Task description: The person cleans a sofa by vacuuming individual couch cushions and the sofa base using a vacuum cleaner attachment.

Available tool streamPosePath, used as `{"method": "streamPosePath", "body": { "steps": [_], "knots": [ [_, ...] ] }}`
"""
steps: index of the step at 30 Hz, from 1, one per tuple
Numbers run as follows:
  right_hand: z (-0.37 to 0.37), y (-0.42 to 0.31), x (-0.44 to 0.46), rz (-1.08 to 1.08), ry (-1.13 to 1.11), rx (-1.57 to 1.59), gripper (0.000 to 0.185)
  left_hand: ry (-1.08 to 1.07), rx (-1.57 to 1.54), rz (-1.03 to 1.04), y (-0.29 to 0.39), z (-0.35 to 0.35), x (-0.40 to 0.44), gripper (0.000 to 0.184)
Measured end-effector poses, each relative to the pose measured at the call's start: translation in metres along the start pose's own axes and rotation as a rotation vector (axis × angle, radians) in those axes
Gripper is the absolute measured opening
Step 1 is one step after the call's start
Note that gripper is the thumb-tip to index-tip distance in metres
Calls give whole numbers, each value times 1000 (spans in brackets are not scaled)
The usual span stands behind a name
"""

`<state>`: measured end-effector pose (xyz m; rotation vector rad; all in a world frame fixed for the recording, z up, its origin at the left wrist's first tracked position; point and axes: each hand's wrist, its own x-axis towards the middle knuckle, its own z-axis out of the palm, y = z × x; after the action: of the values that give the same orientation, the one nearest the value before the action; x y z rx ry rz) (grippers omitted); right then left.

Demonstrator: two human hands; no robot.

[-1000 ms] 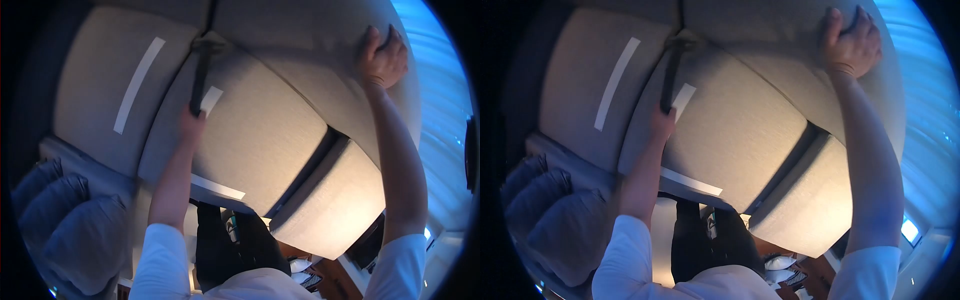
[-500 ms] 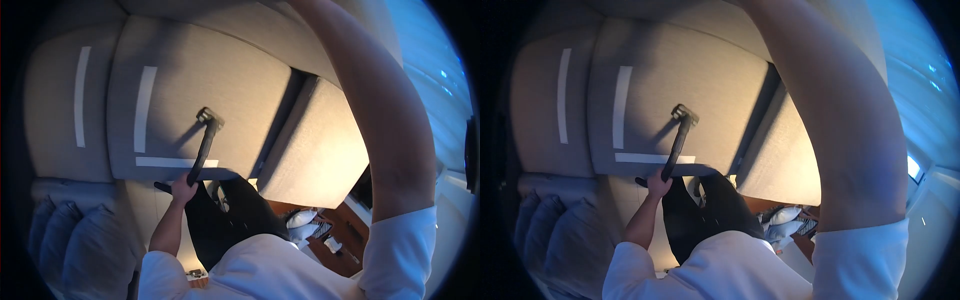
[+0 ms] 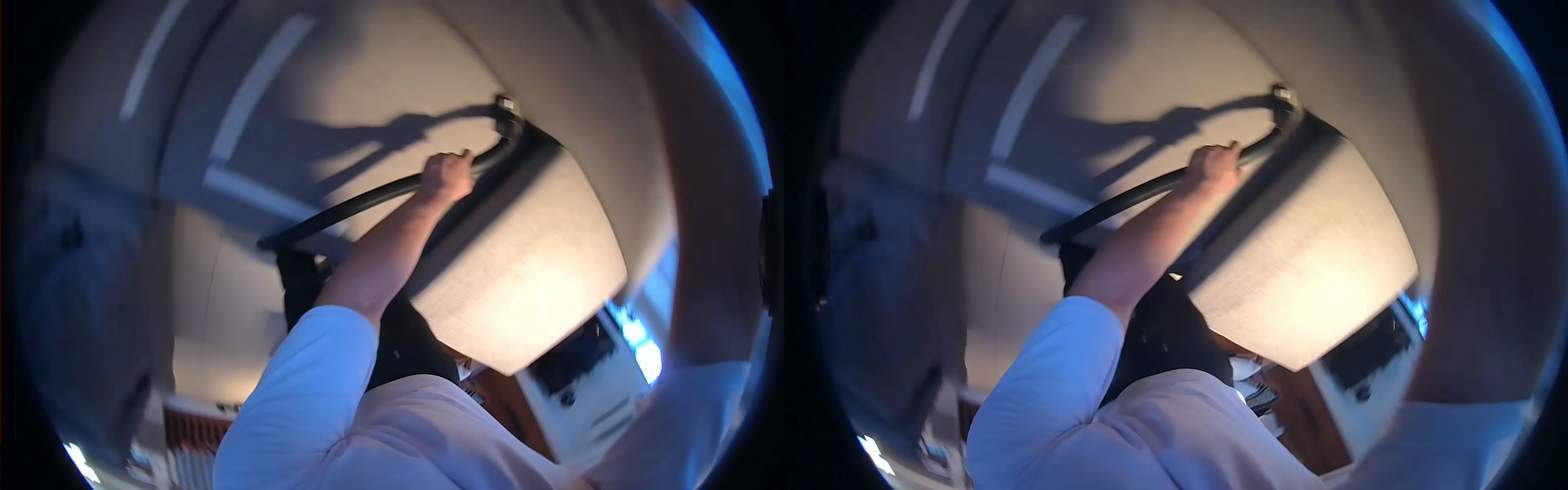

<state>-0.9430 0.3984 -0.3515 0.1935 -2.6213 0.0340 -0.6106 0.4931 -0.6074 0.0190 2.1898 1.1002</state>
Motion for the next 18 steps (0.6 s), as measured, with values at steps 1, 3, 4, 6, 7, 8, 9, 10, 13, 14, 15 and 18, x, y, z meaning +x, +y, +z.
{"method": "streamPosePath", "body": {
  "steps": [1, 3, 4, 6, 7, 8, 9, 10, 13, 14, 15, 18],
  "knots": [
    [6, 3, -3, -39, 62, -74, 75, 39, -6, -50, -16, -3, -20, 42],
    [22, 1, -6, -20, 211, -183, 74, 118, -49, -109, -81, -3, -72, 38],
    [41, 29, 21, -71, 238, -273, 74, 167, -45, -142, -110, -11, -114, 31],
    [12, -10, -5, 26, 109, -137, 73, 277, -181, -320, -171, -5, -207, 37],
    [16, -6, -1, 13, 125, -145, 73, 308, -176, -443, -210, 11, -258, 42],
    [21, -3, 1, -3, 140, -154, 73, 422, -149, -506, -250, 36, -313, 40],
    [24, -1, 2, -21, 149, -163, 73, 494, -220, -585, -264, 38, -364, 31],
    [26, 3, 3, -36, 156, -173, 73, 511, -209, -706, -296, 73, -410, 24],
    [36, 16, 9, -67, 163, -194, 73, 619, -149, -900, -300, 97, -467, 21],
    [40, 22, 11, -73, 175, -200, 73, 651, -218, -937, -303, 103, -464, 22],
    [45, 29, 17, -72, 179, -209, 74, 693, -286, -973, -309, 99, -452, 23],
    [62, 47, 28, -79, 193, -239, 74, 1034, -605, -861, -330, 83, -354, 36]
  ]
}}
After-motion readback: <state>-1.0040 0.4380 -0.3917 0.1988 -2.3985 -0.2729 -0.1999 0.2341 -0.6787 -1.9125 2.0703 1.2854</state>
